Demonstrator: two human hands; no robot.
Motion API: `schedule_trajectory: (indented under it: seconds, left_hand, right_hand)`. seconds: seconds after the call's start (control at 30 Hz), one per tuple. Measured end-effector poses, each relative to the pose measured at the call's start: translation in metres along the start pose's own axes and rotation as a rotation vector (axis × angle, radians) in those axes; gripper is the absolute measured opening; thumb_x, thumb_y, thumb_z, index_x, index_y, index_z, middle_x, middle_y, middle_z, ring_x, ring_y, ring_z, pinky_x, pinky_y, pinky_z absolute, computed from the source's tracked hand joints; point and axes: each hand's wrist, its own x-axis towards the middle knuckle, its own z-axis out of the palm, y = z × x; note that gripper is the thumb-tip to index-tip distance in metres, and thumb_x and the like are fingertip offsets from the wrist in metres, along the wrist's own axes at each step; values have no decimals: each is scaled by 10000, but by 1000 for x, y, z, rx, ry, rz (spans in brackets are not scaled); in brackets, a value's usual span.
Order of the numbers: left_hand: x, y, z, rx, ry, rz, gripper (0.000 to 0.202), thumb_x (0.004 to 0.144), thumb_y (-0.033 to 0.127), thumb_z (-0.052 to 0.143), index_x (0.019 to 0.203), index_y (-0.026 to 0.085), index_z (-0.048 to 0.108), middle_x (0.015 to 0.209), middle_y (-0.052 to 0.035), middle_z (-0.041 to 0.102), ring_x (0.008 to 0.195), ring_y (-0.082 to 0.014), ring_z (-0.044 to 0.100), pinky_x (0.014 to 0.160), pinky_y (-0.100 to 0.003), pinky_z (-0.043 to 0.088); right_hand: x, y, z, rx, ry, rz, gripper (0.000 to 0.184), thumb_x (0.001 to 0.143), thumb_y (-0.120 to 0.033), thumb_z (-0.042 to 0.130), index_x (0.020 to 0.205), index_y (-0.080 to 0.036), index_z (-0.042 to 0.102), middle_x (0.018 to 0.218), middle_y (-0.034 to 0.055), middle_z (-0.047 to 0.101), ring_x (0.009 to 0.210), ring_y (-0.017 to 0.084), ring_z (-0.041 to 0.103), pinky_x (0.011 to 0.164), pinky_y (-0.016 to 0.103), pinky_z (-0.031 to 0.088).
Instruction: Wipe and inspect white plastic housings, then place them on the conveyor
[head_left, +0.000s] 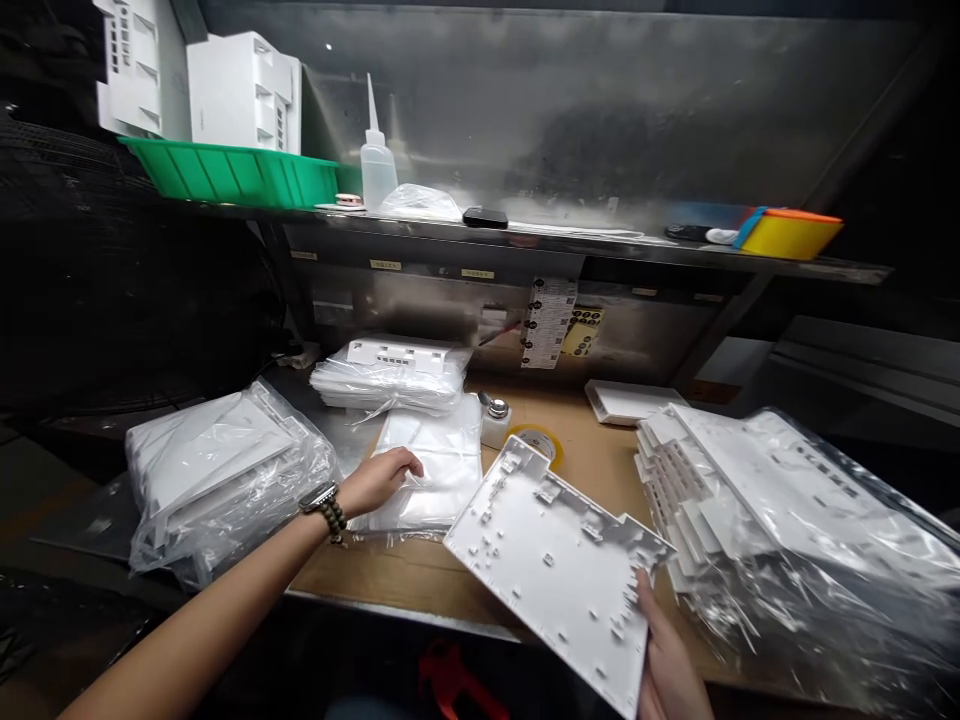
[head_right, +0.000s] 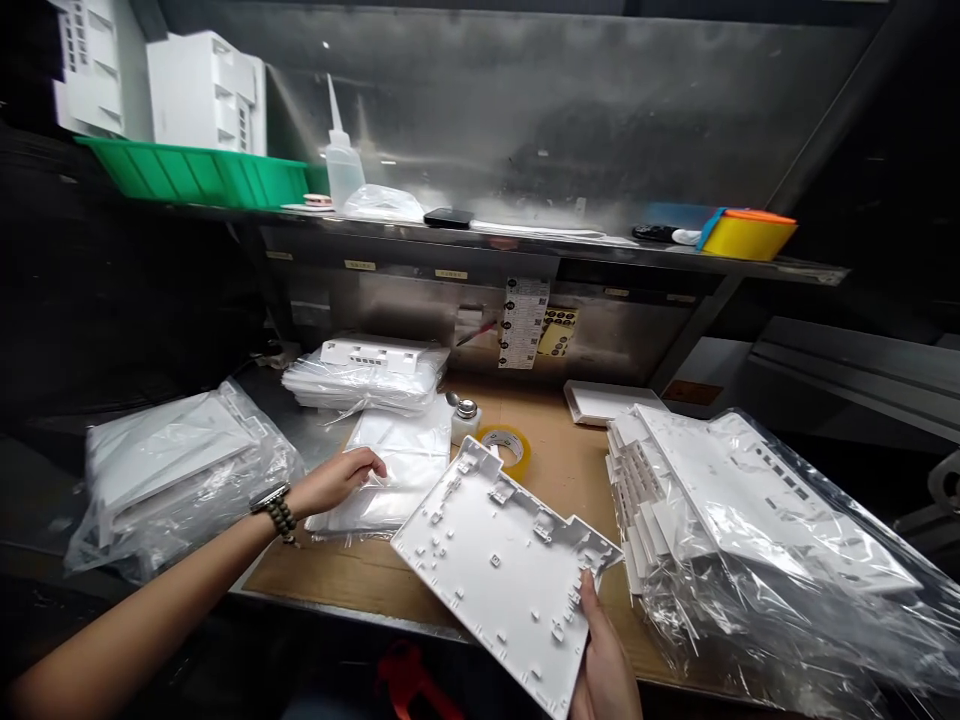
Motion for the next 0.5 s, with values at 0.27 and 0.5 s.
schedule_trajectory:
  seconds: [0.27,0.5]
  left_hand:
    - [-19,9,-1,264,131,9,394,955,204,418,1346,163,438,1046,-113,666,929,-300,628,802,-407,432]
    - [-26,20,-20,229,102,-14,232,987,301,435,1193,195,419,1046,-74,698,929,-259,658,782,-358,438]
  right_hand:
    - [2,8,7,-33,-20,72,945,823,-580,757,1563,-122,391,1294,176,687,1208,324,668,1065,463,532]
    - [11,10,-5,-197,19,-61,917,743,-599,808,1479,-130,528,1197,167,733,1122,350,707,982,464,586]
